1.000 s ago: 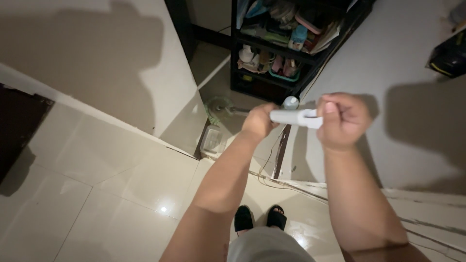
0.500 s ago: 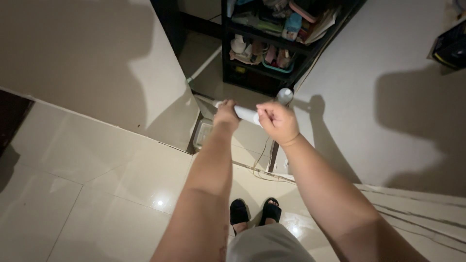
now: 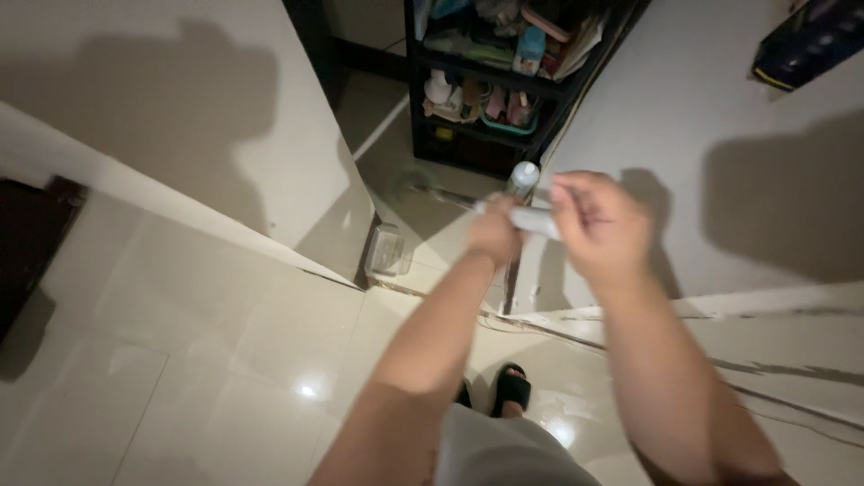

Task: The person mops a tiled floor with a long-handled spin mop, pushing the mop head back and forth across the tiles around chairs and furniture, working from a hallway area toward a kitchen corner, and finally moves the mop toward a bucket near the sink area.

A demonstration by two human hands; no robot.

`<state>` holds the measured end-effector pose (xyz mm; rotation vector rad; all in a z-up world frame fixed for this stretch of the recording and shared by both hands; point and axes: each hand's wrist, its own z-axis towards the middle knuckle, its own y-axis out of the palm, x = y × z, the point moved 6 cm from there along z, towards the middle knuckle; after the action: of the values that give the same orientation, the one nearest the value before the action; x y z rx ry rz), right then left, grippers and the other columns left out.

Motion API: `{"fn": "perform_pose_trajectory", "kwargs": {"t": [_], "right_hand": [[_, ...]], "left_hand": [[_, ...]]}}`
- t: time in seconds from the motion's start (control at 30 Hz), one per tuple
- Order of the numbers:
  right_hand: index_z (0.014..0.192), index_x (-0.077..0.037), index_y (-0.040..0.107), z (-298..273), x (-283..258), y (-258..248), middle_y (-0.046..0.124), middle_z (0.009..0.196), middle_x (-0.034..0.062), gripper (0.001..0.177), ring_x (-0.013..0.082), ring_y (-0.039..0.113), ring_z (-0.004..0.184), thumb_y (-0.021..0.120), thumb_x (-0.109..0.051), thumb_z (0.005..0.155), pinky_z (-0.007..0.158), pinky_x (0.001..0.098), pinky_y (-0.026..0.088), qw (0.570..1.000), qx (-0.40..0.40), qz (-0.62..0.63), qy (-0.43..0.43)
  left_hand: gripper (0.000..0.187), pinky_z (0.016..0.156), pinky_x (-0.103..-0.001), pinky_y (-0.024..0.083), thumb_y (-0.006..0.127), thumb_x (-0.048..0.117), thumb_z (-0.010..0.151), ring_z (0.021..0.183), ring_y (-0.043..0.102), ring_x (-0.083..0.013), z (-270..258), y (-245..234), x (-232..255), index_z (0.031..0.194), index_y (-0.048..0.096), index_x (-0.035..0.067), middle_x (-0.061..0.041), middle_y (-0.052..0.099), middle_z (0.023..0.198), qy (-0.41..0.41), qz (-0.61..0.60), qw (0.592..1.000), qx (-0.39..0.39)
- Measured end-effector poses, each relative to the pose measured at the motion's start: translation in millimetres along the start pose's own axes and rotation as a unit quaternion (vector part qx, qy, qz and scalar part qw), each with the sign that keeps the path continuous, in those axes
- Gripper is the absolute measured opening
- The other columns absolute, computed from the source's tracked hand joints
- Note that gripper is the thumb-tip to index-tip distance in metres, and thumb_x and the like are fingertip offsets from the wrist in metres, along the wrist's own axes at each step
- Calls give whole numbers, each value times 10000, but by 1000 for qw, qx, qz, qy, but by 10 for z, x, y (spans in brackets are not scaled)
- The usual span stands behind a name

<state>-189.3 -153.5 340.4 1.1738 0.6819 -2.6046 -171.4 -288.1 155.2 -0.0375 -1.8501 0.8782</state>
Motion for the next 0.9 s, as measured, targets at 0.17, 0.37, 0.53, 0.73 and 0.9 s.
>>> {"fn": "perform_pose_trajectory", "kwargs": {"t": [0.17, 0.37, 0.53, 0.73, 0.9], "right_hand": [[1124, -12, 741, -73, -207, -403, 616, 732, -3, 95, 40, 530, 649, 752, -39, 1034, 608, 217, 434, 992, 21, -119, 22], [1125, -28, 745, -218, -311, -637, 596, 718, -1, 102, 45, 514, 633, 754, -50, 1026, 614, 220, 436, 983, 42, -176, -4], [1102, -30, 734, -302, -440, -581, 582, 670, -3, 128, 49, 494, 580, 773, -55, 983, 556, 223, 402, 986, 28, -163, -11], [1115, -7, 712, -263, -641, -779, 620, 761, -25, 95, 34, 527, 651, 749, -9, 1027, 599, 204, 424, 998, 38, -58, -13], [1158, 3, 657, -231, -771, -952, 587, 781, -16, 80, -5, 438, 589, 662, 45, 1090, 535, 168, 313, 991, 14, 133, 10]], "left_hand": [[484, 975, -415, 525, 738, 317, 844, 1141, 661, -324, -166, 419, 344, 1301, 618, 208, -117, 675, 1284, 82, 4, 996, -45], [508, 964, -393, 546, 759, 306, 817, 1124, 699, -315, -152, 659, 384, 1287, 644, 152, -130, 732, 1204, 194, -105, 970, -107], [521, 931, -371, 560, 816, 287, 731, 1064, 731, -298, -339, 543, 386, 1209, 688, 124, -137, 746, 1141, 236, -82, 956, -154], [421, 914, -406, 561, 813, 251, 722, 1063, 702, -333, -779, 414, 440, 1121, 737, 143, -133, 755, 1147, 195, -23, 980, -25], [382, 880, -433, 558, 803, 270, 731, 998, 703, -345, -1223, 189, 634, 1089, 728, 164, -131, 735, 1108, 119, 14, 992, -42]]}}
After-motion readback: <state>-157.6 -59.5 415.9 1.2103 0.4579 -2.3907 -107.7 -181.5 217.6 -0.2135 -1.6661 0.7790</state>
